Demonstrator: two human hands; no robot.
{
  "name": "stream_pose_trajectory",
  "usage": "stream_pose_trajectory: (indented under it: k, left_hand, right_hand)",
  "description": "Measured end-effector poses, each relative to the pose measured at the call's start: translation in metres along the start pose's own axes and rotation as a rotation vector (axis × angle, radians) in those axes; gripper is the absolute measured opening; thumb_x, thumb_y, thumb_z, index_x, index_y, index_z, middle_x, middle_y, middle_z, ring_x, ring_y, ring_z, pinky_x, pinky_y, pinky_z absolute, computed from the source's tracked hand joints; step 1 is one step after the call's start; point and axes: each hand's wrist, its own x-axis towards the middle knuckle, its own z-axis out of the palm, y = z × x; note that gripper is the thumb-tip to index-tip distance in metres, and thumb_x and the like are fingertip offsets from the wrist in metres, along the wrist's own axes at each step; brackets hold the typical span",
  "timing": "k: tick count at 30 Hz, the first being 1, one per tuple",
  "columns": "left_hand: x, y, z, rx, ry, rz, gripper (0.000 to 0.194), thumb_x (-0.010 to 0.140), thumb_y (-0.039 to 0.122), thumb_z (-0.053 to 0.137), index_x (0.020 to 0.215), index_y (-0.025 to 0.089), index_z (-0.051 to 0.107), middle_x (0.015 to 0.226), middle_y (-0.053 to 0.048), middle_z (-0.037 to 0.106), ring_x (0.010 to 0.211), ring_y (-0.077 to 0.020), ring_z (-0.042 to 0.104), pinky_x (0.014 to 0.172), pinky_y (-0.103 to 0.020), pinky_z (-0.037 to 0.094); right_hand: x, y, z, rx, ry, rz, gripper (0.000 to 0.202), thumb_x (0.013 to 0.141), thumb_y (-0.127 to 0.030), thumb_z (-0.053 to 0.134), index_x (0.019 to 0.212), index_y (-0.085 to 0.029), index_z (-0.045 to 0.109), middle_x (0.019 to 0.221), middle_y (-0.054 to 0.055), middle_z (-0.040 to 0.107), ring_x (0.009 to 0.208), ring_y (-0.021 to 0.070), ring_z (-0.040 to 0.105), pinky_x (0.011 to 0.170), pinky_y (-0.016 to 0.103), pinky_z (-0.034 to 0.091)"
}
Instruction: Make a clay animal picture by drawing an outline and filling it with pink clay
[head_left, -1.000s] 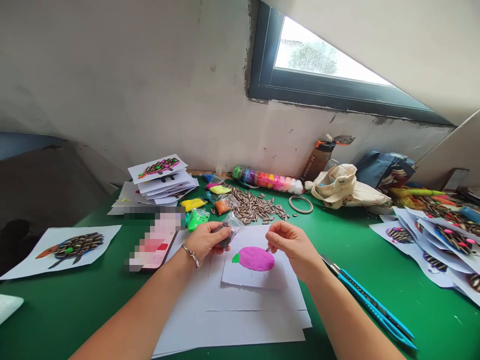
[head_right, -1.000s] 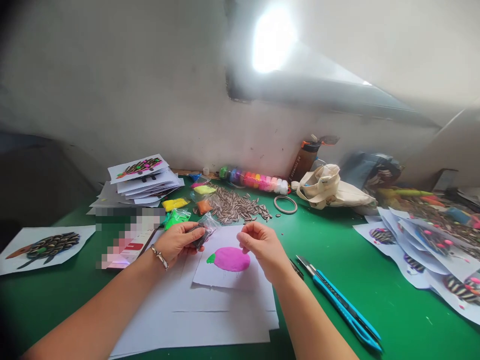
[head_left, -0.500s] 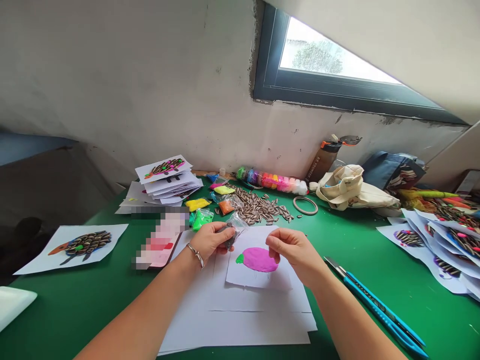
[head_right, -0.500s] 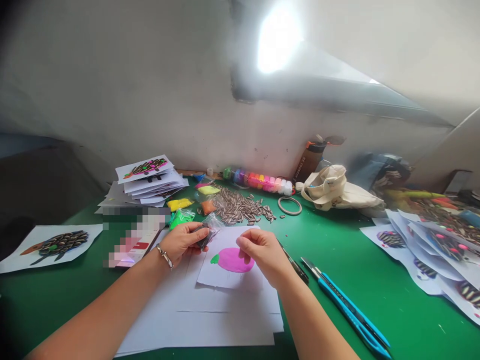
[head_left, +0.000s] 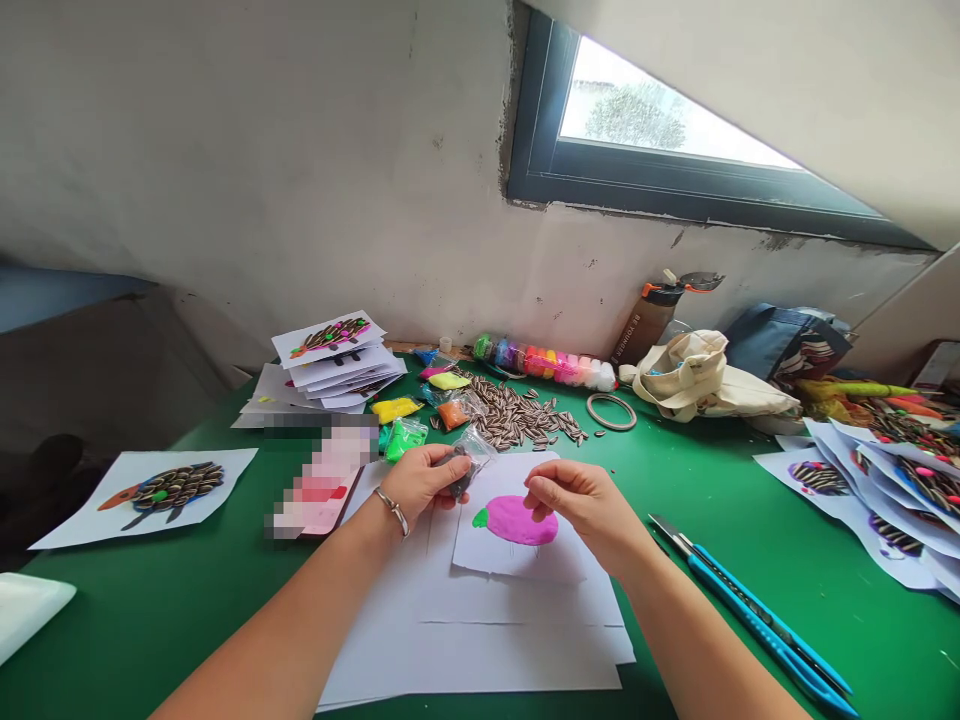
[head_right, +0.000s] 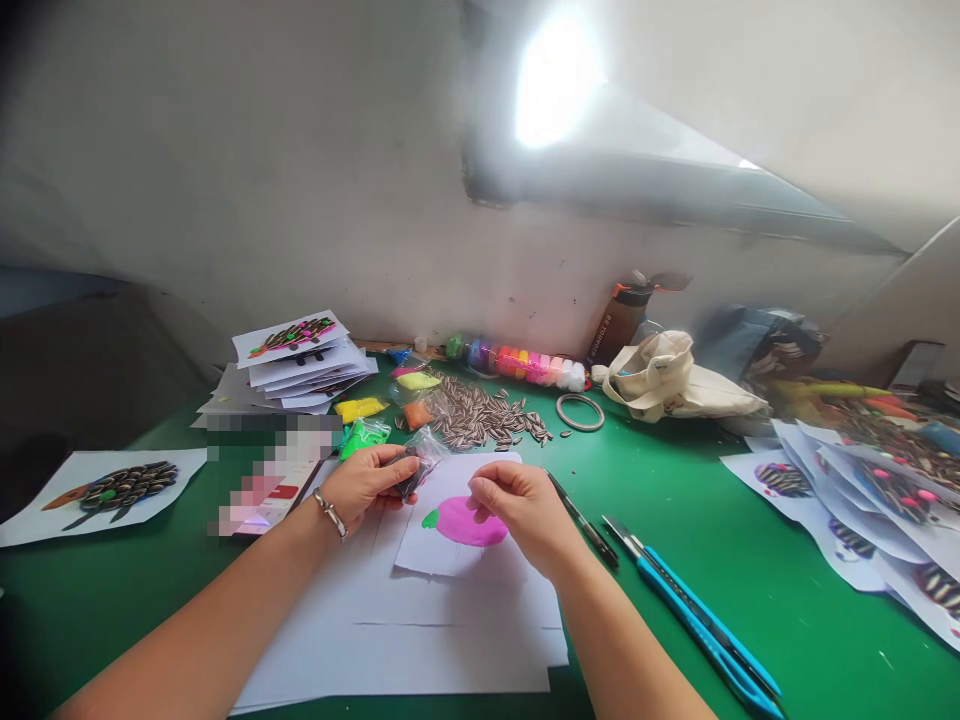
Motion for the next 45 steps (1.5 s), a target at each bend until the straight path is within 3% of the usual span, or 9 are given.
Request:
stream_pose_trajectory:
  k: [8, 13, 17, 24, 33, 37, 41, 45]
  left_hand:
    - [-0.002, 0.002, 0.001, 0.0, -0.01, 0.005, 0.048, 0.057, 0.051, 0.08, 0.083, 0.014, 0.064, 0.068, 0.0, 0.063, 0.054, -0.0132, 0.063, 0.046, -0.021, 0.042]
    - [-0.001, 0.001, 0.001, 0.0, -0.009, 0.0, 0.049, 0.057, 0.051, 0.08, 0.084, 0.014, 0.064, 0.069, -0.001, 0.063, 0.054, -0.0133, 0.063, 0.046, -0.021, 0.043]
    - [-0.001, 0.002, 0.001, 0.001, -0.008, 0.001, 0.049, 0.056, 0.052, 0.08, 0.083, 0.014, 0.064, 0.068, 0.0, 0.062, 0.054, -0.0131, 0.062, 0.046, -0.021, 0.043]
    - [-0.003, 0.004, 0.003, 0.006, 0.004, -0.003, 0.051, 0.054, 0.053, 0.081, 0.081, 0.014, 0.063, 0.066, 0.001, 0.062, 0.054, -0.013, 0.062, 0.047, -0.021, 0.043]
    - [-0.003, 0.004, 0.003, 0.004, 0.003, -0.013, 0.053, 0.053, 0.055, 0.081, 0.081, 0.014, 0.062, 0.066, 0.001, 0.062, 0.054, -0.0129, 0.063, 0.047, -0.02, 0.043]
    - [-0.003, 0.003, 0.004, 0.003, 0.0, -0.016, 0.059, 0.049, 0.057, 0.081, 0.083, 0.013, 0.062, 0.067, 0.001, 0.062, 0.054, -0.0128, 0.063, 0.047, -0.02, 0.043]
    - [-0.004, 0.004, 0.004, 0.006, 0.007, -0.021, 0.062, 0.047, 0.059, 0.081, 0.084, 0.013, 0.062, 0.067, 0.001, 0.062, 0.054, -0.0126, 0.063, 0.046, -0.02, 0.043]
    - [-0.004, 0.004, 0.003, 0.011, 0.001, -0.017, 0.062, 0.047, 0.059, 0.081, 0.083, 0.013, 0.062, 0.067, 0.001, 0.062, 0.054, -0.0124, 0.062, 0.047, -0.02, 0.044]
  right_hand:
    - [0.001, 0.002, -0.002, -0.019, 0.057, -0.044, 0.023, 0.071, -0.038, 0.073, 0.071, -0.019, 0.061, 0.063, -0.003, 0.053, 0.058, 0.0106, 0.044, 0.054, 0.024, 0.036]
    - [0.002, 0.004, -0.006, -0.097, 0.08, -0.038, 0.029, 0.078, -0.045, 0.064, 0.071, -0.017, 0.067, 0.061, 0.0, 0.057, 0.059, 0.013, 0.048, 0.058, 0.027, 0.04]
    - [0.002, 0.006, -0.002, -0.091, 0.052, -0.017, 0.026, 0.074, -0.043, 0.068, 0.077, -0.017, 0.07, 0.066, 0.002, 0.062, 0.062, 0.0141, 0.053, 0.061, 0.028, 0.042]
    - [0.001, 0.009, 0.004, -0.102, 0.011, -0.017, 0.027, 0.078, -0.043, 0.063, 0.085, -0.016, 0.067, 0.077, 0.007, 0.068, 0.069, 0.0187, 0.063, 0.067, 0.033, 0.047]
    - [0.0, 0.01, 0.005, -0.207, 0.017, -0.097, 0.021, 0.077, -0.036, 0.066, 0.069, -0.018, 0.057, 0.062, -0.004, 0.047, 0.057, 0.0101, 0.039, 0.052, 0.023, 0.031]
    - [0.0, 0.009, 0.006, -0.264, 0.022, -0.114, 0.023, 0.079, -0.036, 0.063, 0.067, -0.017, 0.056, 0.061, -0.004, 0.044, 0.058, 0.0099, 0.037, 0.053, 0.023, 0.029]
    - [0.0, 0.007, 0.005, -0.295, 0.011, -0.087, 0.024, 0.082, -0.036, 0.057, 0.068, -0.016, 0.06, 0.061, -0.002, 0.05, 0.059, 0.0108, 0.042, 0.054, 0.024, 0.033]
    - [-0.001, 0.008, 0.007, -0.218, 0.003, -0.028, 0.018, 0.078, -0.033, 0.06, 0.082, -0.016, 0.066, 0.074, 0.004, 0.063, 0.067, 0.0156, 0.056, 0.062, 0.027, 0.043]
